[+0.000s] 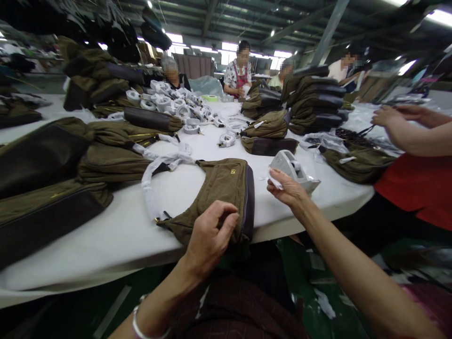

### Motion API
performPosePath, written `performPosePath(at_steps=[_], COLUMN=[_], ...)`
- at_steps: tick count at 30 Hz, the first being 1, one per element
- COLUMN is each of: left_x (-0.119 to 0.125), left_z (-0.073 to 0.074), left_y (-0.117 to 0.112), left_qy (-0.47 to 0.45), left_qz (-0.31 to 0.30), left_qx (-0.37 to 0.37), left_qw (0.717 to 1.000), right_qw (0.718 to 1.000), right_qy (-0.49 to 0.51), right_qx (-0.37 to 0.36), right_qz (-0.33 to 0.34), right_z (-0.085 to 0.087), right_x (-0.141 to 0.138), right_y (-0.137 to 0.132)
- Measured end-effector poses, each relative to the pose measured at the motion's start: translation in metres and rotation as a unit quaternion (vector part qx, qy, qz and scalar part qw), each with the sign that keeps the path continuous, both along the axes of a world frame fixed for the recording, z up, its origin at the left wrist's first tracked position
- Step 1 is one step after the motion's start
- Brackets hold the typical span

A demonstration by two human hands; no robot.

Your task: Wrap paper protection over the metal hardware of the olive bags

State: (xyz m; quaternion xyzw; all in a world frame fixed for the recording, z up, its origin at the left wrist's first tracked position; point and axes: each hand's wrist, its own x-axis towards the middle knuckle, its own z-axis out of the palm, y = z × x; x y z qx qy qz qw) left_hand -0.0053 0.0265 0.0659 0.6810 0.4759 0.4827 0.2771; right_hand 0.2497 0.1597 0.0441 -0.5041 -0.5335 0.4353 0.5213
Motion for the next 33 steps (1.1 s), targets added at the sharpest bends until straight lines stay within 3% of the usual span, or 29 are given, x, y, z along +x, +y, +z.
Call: performPosePath(at_steps=[4, 7, 11, 16, 22, 28, 33], left_x=[0.027, 0.041, 0.046, 0.038, 0.035, 0.034, 0.029], left_z=[0.016, 0.014, 0.006, 0.007, 0.008, 0.004, 0.001], left_y=[0.026, 0.042, 0.047, 0.045, 0.049, 0.053, 0.058], left_qy=[-0.07, -0.17, -0.262, -0.279, -0.204, -0.179, -0.221], left_qz=[-0.087, -0.142, -0.149, -0.134, -0.095, -0.085, -0.078], left_qx=[-0.094, -0.168, -0.161, -0.169, -0.14, -0.119, -0.136], left_qw=[0.989, 0.961, 0.94, 0.936, 0.964, 0.973, 0.963], right_qw=[0.996, 0.983, 0.967, 0.957, 0.962, 0.984, 0.995], right_qy=[0.087, 0.172, 0.226, 0.237, 0.228, 0.133, 0.072], right_qx=[-0.03, -0.063, -0.096, -0.129, -0.122, -0.078, -0.037], right_qz=[-0.008, 0.018, 0.065, 0.106, 0.086, 0.087, 0.054], right_z=[0.019, 0.034, 0.042, 0.034, 0.022, 0.011, 0.003], right_x=[-0.035, -0.06, -0.072, -0.064, -0.058, -0.049, -0.034], right_y=[-0.038, -0.067, -0.088, -0.088, -0.079, -0.074, -0.062])
